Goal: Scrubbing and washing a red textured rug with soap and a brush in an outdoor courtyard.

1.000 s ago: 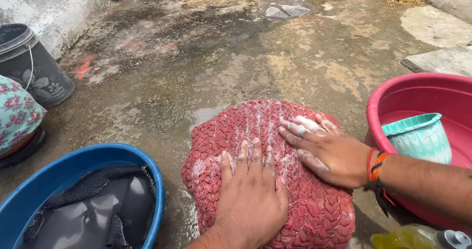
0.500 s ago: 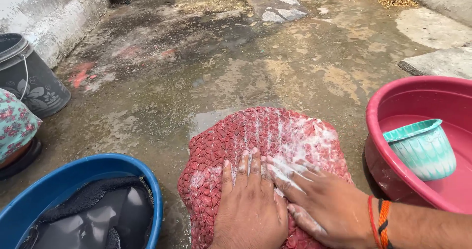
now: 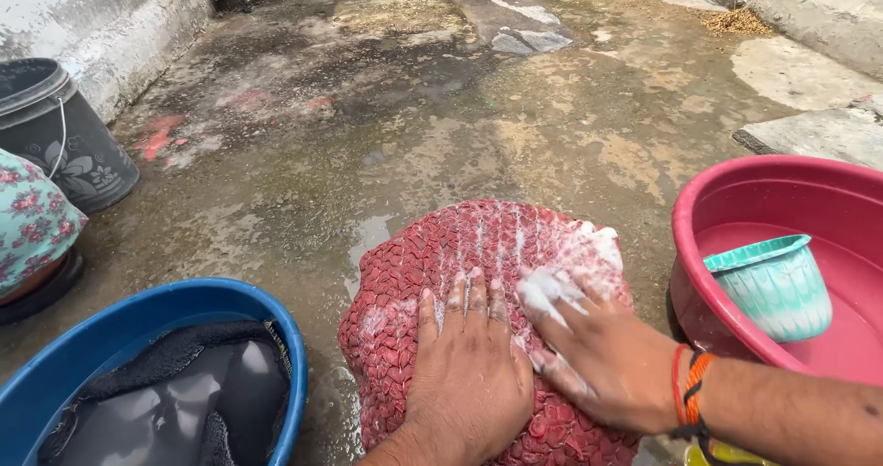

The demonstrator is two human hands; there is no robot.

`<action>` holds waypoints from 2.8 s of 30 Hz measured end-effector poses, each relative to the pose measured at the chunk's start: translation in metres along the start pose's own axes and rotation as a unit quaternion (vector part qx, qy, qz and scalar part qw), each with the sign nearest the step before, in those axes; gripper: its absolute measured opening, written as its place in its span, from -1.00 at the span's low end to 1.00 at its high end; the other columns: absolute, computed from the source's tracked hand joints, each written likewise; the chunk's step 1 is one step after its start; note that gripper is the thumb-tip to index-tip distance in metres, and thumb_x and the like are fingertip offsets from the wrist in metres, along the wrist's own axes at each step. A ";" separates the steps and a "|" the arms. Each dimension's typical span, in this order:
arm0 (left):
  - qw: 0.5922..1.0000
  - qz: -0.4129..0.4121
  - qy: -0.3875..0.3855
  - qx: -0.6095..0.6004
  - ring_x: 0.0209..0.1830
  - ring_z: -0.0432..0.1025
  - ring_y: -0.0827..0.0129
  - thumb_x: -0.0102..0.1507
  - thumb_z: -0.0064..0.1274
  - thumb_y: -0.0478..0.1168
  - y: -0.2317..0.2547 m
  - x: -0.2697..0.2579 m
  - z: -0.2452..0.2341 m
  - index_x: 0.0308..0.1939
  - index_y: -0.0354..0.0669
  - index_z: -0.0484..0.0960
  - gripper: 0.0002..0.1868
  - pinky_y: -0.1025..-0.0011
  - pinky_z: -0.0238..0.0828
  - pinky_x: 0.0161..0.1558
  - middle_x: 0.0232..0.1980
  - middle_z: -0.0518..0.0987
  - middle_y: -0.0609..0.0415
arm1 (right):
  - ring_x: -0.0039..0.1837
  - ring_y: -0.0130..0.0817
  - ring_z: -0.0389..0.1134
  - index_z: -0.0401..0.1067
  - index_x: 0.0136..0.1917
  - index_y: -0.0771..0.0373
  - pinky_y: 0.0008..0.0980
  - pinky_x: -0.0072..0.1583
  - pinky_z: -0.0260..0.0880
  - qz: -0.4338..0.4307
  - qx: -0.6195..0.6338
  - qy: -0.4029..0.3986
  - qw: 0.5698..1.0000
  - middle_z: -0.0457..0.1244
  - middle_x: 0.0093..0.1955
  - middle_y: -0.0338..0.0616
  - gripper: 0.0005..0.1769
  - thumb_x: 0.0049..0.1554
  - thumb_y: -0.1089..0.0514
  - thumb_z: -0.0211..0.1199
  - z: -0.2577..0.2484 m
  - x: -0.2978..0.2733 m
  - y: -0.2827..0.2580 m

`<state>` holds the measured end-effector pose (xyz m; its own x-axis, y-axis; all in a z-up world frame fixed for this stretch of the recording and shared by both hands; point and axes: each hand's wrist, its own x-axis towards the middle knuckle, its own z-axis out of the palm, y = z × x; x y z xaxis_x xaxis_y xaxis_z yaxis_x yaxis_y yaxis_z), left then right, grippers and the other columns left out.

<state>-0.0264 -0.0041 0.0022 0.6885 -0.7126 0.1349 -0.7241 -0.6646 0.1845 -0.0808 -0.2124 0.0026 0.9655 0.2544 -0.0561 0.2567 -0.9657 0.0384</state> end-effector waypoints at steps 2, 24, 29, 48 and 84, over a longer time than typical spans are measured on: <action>1.000 0.003 0.018 -0.015 0.61 -0.13 -0.22 0.28 -0.30 -0.02 -0.003 0.002 0.013 0.41 -0.52 0.20 -0.27 -0.33 -0.50 0.44 0.56 0.07 -0.42 | 0.57 0.23 -0.02 -0.01 0.57 0.37 0.12 0.49 -0.09 -0.062 0.023 0.040 0.997 -0.04 0.56 0.30 -0.26 0.28 -0.11 -0.08 0.007 -0.005 -0.001; 0.980 0.162 -0.116 -0.011 0.62 -0.22 -0.08 0.44 -0.46 0.16 -0.016 0.019 -0.001 0.53 -0.33 0.06 -0.26 -0.29 -0.61 0.48 0.62 -0.04 -0.32 | 0.55 0.24 0.10 0.19 0.48 0.39 0.08 0.51 -0.02 -0.118 0.115 0.245 0.955 0.09 0.54 0.29 -0.28 0.16 -0.04 -0.07 0.038 -0.027 0.019; 0.995 0.082 -0.039 -0.041 0.66 -0.16 0.04 0.39 -0.47 0.15 -0.055 0.026 0.001 0.58 0.00 0.13 -0.29 -0.12 -0.51 0.54 0.64 0.06 -0.10 | 0.52 0.25 0.12 0.21 0.48 0.39 0.07 0.48 0.01 -0.120 0.127 0.240 0.955 0.12 0.52 0.27 -0.30 0.17 -0.04 -0.07 0.036 -0.031 0.018; 0.976 -0.135 0.078 -0.151 0.31 0.28 0.01 0.32 -0.16 -0.16 0.011 0.008 -0.010 0.25 -0.34 0.42 -0.54 -0.09 0.07 0.29 0.24 0.43 -0.17 | 0.54 0.20 0.00 0.07 0.46 0.43 0.30 0.50 -0.14 -0.181 -0.041 0.143 0.972 0.01 0.49 0.35 -0.21 0.20 -0.21 0.01 0.048 -0.026 -0.007; 0.994 -0.105 -0.027 0.024 0.65 -0.19 -0.05 0.30 -0.35 -0.02 -0.016 0.017 -0.019 0.51 -0.15 0.16 -0.31 -0.39 -0.48 0.38 0.63 0.02 -0.16 | 0.58 0.17 0.02 0.25 0.47 0.35 0.08 0.50 -0.15 0.000 0.098 0.179 0.979 0.12 0.55 0.24 -0.38 0.28 -0.05 -0.10 0.008 -0.010 0.010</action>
<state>-0.0023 -0.0014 0.0201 0.8220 -0.5677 0.0452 -0.5672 -0.8088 0.1556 -0.0886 -0.2256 -0.0049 0.9281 0.2216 0.2992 0.2766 -0.9483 -0.1557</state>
